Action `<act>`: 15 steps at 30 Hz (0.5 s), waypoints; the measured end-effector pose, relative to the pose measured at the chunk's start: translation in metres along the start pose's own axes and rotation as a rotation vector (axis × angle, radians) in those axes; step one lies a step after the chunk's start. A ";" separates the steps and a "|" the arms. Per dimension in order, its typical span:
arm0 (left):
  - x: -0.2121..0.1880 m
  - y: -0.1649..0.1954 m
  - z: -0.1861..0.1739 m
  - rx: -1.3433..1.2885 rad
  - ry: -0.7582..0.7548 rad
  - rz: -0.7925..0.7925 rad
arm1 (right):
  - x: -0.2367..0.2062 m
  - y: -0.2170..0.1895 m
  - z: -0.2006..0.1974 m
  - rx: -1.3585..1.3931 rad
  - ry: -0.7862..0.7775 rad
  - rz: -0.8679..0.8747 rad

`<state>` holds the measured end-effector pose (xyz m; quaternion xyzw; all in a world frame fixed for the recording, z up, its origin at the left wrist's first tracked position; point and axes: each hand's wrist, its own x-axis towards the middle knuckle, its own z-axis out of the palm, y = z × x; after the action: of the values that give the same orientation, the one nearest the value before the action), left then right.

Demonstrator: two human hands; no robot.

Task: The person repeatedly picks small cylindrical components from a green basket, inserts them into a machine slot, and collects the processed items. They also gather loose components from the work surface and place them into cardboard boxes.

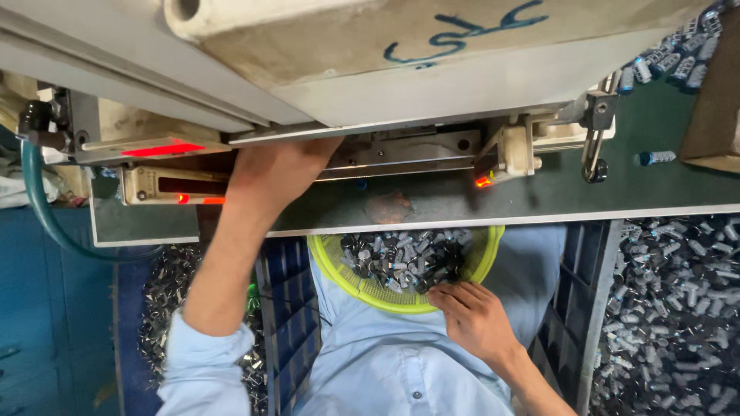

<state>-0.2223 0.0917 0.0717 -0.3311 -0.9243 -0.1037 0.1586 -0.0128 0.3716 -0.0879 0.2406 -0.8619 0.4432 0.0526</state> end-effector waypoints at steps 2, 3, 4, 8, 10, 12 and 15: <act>-0.002 0.000 -0.007 0.117 -0.149 -0.048 | -0.001 0.000 -0.001 -0.002 0.003 -0.009; -0.002 0.000 -0.009 0.174 -0.222 -0.071 | -0.001 0.000 -0.002 0.000 -0.003 -0.007; -0.004 0.000 -0.011 0.145 -0.222 -0.145 | -0.002 -0.001 -0.003 0.001 -0.009 -0.004; 0.000 -0.006 -0.008 0.179 -0.349 -0.237 | -0.001 -0.002 -0.003 0.018 -0.030 0.009; 0.000 -0.007 -0.004 0.241 -0.377 -0.154 | -0.001 -0.003 -0.002 0.017 -0.029 0.001; 0.001 -0.005 0.000 0.273 -0.312 -0.025 | -0.001 -0.003 -0.001 0.015 -0.030 -0.009; 0.006 -0.001 0.001 0.366 -0.288 -0.016 | -0.002 -0.003 -0.002 0.000 -0.041 -0.012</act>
<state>-0.2273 0.0945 0.0729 -0.3010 -0.9434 0.1129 0.0818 -0.0095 0.3722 -0.0853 0.2547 -0.8613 0.4380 0.0373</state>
